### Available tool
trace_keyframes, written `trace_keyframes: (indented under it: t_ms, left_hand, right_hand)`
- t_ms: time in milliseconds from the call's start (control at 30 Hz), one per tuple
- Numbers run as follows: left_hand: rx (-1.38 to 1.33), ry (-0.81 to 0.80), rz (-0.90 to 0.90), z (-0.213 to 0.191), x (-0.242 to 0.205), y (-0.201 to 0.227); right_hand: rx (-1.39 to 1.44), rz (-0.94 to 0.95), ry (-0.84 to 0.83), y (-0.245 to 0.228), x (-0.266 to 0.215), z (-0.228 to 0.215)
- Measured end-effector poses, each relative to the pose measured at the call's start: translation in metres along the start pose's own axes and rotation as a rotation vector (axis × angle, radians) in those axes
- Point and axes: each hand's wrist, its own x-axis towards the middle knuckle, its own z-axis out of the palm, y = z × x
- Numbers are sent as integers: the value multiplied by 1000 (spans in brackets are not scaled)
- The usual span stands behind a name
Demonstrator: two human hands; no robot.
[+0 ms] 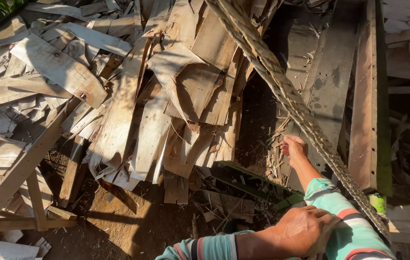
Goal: The person is sorting through and organizing various large scraps and thin layers of wood in a woodworking shop.
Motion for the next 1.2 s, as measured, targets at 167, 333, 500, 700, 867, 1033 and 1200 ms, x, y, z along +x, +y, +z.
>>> trace_keyframes:
  t_ms: [167,333,500,700,867,1033,1200]
  left_hand:
    - [22,21,-61,0,0,3]
    - [-347,-5,-326,-32,-10,14]
    - [-199,27,-335,2,-14,4]
    - [-198,111,-231,5,-14,-14]
    - [-705,-4,-296,33,-17,-55]
    - [-1425,-359,-430,35,-22,-37]
    - [-1488,-460,-339,53,-40,-33]
  right_hand:
    - [-233,-2,-39,11,6,-7]
    - [5,29,-32,5,31,-20]
    - [164,100,11,-7,21,-2]
    - [178,138,-109,5,43,-8]
    - [313,189,-77,9,57,-22]
    - [467,210,-19,17,84,-33]
    - [306,6,-38,18,68,-19]
